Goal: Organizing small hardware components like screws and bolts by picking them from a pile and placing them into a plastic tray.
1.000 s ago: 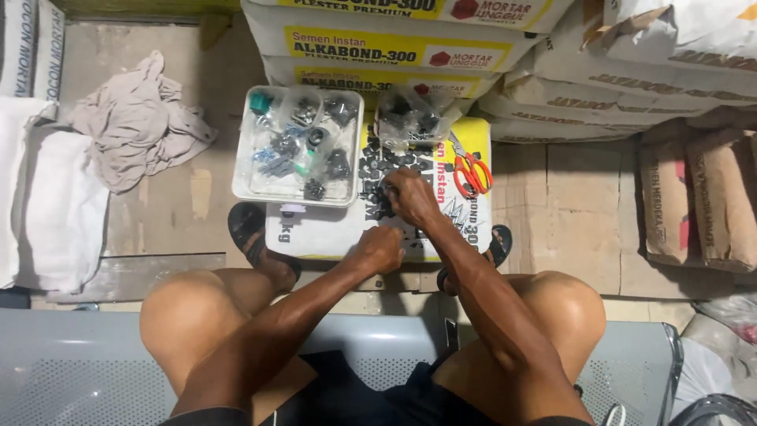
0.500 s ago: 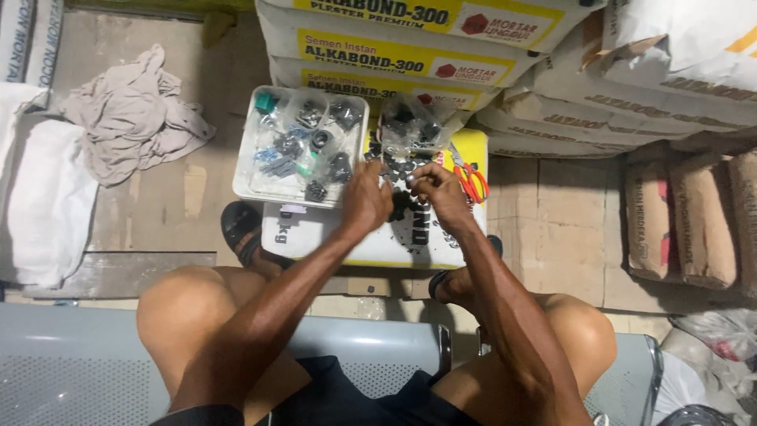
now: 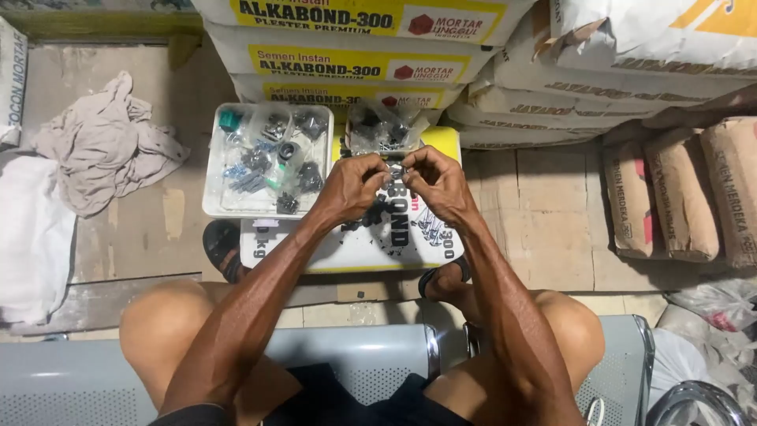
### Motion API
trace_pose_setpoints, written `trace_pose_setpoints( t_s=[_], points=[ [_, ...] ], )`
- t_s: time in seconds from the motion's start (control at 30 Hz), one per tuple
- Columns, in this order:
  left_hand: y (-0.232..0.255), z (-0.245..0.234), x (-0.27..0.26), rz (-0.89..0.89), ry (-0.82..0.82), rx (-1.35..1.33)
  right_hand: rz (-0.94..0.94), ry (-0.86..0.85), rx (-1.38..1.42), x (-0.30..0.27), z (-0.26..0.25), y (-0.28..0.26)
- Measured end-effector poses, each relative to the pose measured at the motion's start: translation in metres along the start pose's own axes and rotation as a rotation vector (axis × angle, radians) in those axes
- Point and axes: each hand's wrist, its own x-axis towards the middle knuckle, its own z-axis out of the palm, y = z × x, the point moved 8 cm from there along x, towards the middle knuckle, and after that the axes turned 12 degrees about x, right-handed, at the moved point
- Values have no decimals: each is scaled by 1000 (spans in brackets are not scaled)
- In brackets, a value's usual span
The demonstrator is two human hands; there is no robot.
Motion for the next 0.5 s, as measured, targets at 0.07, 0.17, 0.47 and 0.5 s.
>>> trace_pose_setpoints(
  t_s=[0.07, 0.17, 0.47, 0.5],
  points=[
    [-10, 8, 1, 41, 9, 31, -11, -27, -38, 4, -2, 5],
    [-16, 15, 0, 94, 25, 46, -8, -61, -115, 2, 9, -6],
    [1, 15, -16, 13, 6, -111, -184, -70, -482, -12, 32, -28],
    [7, 13, -14, -25, 31, -171, -242, -37, -554, -14, 30, -32]
  ],
)
